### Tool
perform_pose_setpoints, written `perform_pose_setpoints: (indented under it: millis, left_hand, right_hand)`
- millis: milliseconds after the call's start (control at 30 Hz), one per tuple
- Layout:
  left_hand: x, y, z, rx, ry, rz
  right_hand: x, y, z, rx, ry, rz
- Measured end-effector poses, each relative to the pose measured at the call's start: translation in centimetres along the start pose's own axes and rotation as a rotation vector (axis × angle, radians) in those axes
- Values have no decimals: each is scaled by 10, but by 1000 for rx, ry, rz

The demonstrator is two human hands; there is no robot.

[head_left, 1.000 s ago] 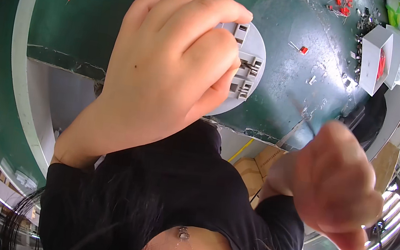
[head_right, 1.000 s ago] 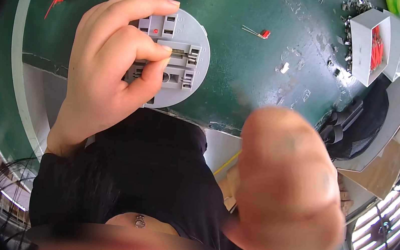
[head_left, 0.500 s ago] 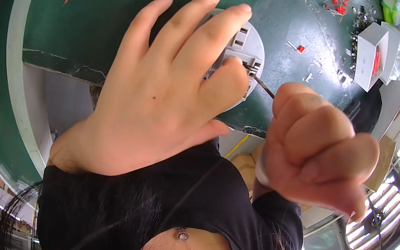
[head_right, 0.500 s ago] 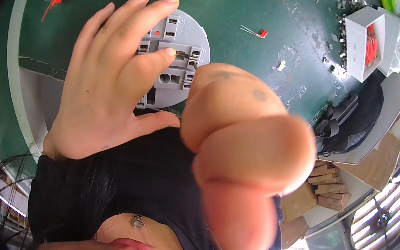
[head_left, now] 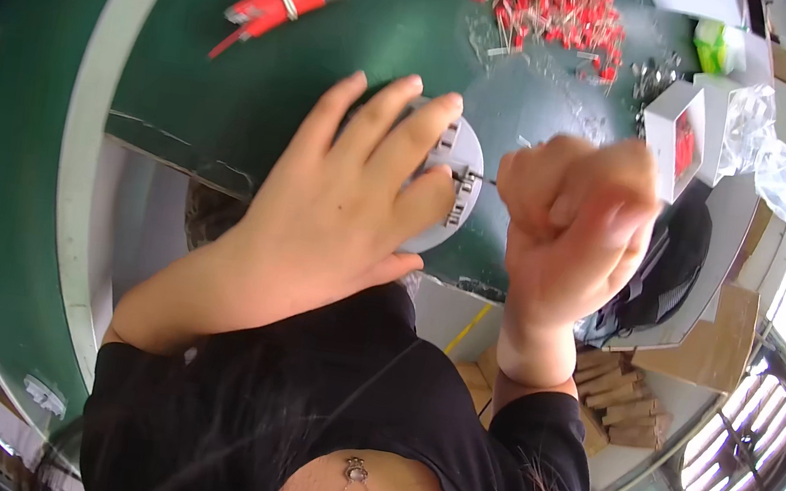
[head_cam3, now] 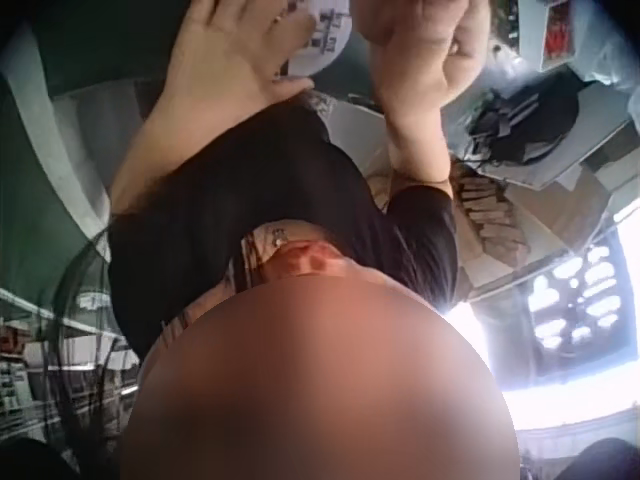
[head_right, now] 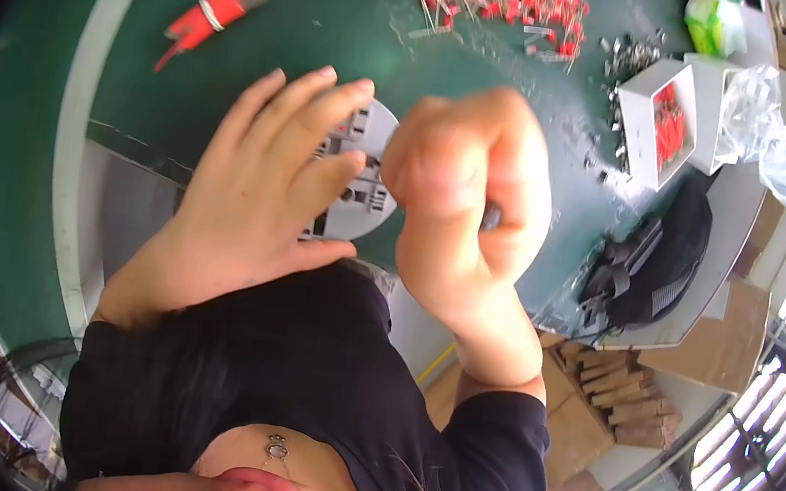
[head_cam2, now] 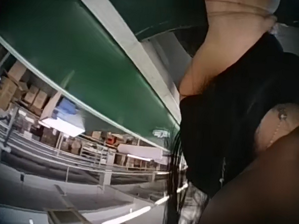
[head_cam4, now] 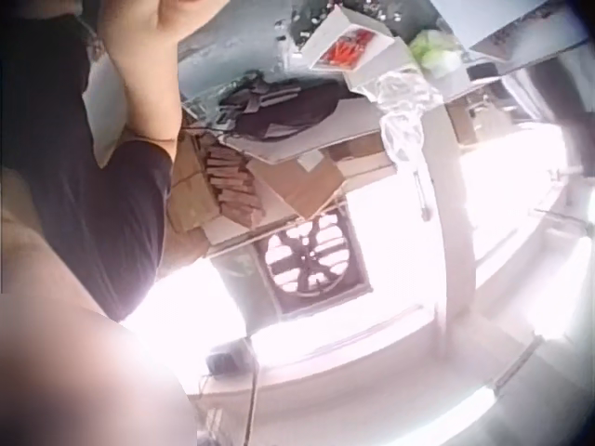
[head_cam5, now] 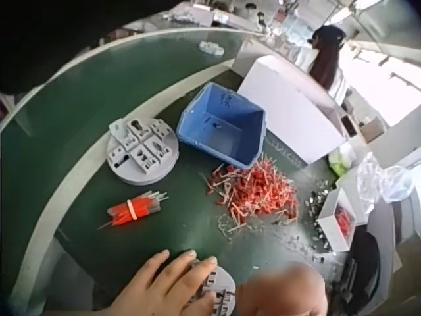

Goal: Assembling small electronic components onto a circular circuit board using a precision tool.

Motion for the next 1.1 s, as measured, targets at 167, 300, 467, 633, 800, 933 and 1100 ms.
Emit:
perform_pose_setpoints:
  millis: [167, 300, 467, 633, 800, 933, 1100]
  left_hand:
    - [54, 46, 39, -14, 316, -407]
    - [139, 98, 123, -419, 834, -808]
    - [349, 152, 149, -934, 1475, -924]
    - [674, 120, 204, -571, 2516, -989]
    - [728, 169, 221, -643, 2395, -976]
    - [542, 143, 291, -639, 2071, -952]
    - [417, 179, 283, -559, 1377, -953]
  right_hand:
    - [14, 21, 27, -684, 468, -152]
    - [24, 58, 16, -632, 100, -126]
    - [39, 93, -4, -565, 265, -147]
    - [44, 106, -5, -593, 233, -196]
    - [57, 119, -3, -269, 380, -174]
    - [64, 135, 2, -33, 293, -215]
    - [43, 132, -2, 626, -16, -142]
Point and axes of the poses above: each hand's wrist, its own x-axis away from the middle knuckle, its own y-axis out of the back of the hand, z = x × y, the point moved 3 cm from there along -x, towards the middle knuckle, and after that the axes turned 12 degrees about y, right-handed, at the moved point
